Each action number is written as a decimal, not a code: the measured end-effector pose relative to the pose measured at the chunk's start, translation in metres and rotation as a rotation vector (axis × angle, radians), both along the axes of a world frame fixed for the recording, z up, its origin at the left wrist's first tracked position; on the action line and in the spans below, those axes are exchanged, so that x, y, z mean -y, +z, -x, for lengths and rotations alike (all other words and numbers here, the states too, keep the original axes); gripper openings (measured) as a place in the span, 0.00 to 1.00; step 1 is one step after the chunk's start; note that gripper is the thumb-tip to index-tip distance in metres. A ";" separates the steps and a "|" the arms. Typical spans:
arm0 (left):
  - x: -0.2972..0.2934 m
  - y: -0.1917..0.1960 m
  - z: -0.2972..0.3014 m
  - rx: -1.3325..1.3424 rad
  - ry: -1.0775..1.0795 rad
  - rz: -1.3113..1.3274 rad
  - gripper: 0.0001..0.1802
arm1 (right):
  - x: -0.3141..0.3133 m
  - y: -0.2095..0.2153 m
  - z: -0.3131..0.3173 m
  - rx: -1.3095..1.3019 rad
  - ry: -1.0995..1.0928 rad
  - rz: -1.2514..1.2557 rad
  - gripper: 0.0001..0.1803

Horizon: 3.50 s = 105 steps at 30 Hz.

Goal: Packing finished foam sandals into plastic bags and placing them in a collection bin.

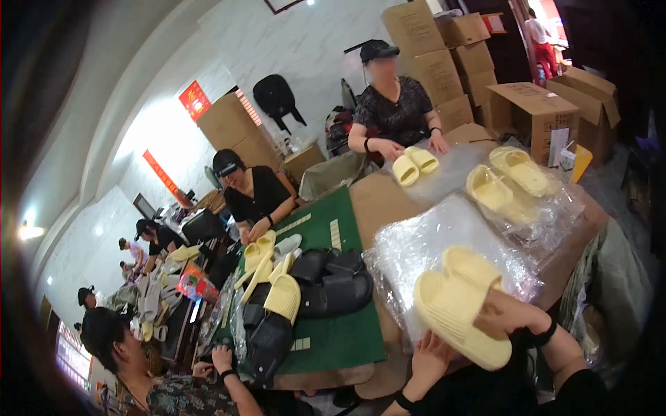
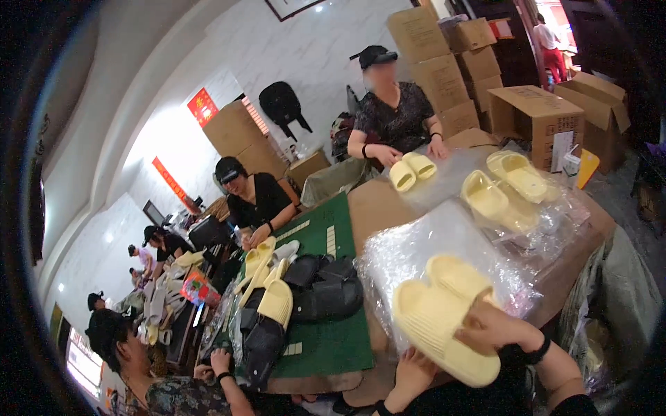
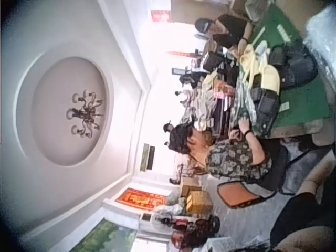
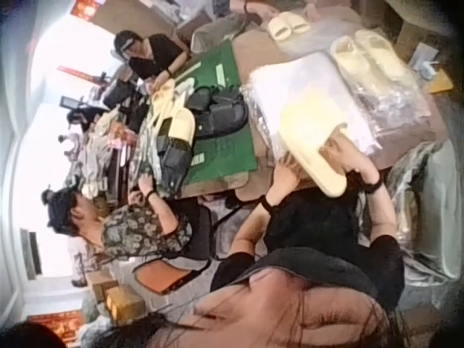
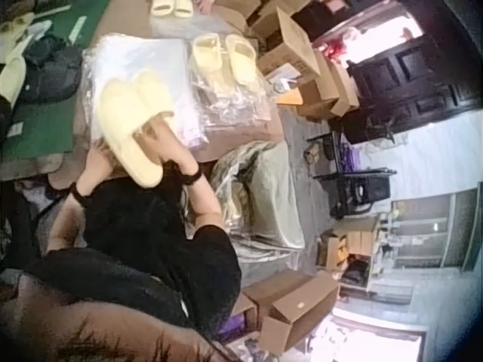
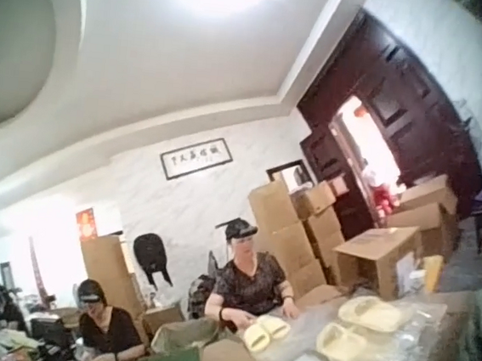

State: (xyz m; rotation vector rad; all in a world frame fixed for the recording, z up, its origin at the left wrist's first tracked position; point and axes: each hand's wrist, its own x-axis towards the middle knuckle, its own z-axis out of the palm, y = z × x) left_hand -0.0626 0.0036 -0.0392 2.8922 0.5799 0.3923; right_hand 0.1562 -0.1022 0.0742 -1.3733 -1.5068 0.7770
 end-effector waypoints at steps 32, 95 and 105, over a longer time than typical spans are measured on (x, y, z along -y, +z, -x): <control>-0.003 0.060 -0.028 0.634 0.213 0.043 0.13 | 0.084 0.015 0.007 0.491 0.248 0.365 0.31; -0.002 -0.006 -0.055 1.040 0.186 1.991 0.17 | -0.089 -0.055 0.001 0.943 -0.540 0.115 0.26; 0.002 0.004 -0.054 0.842 -0.097 1.766 0.48 | -0.080 -0.038 -0.013 0.802 -0.232 0.137 0.31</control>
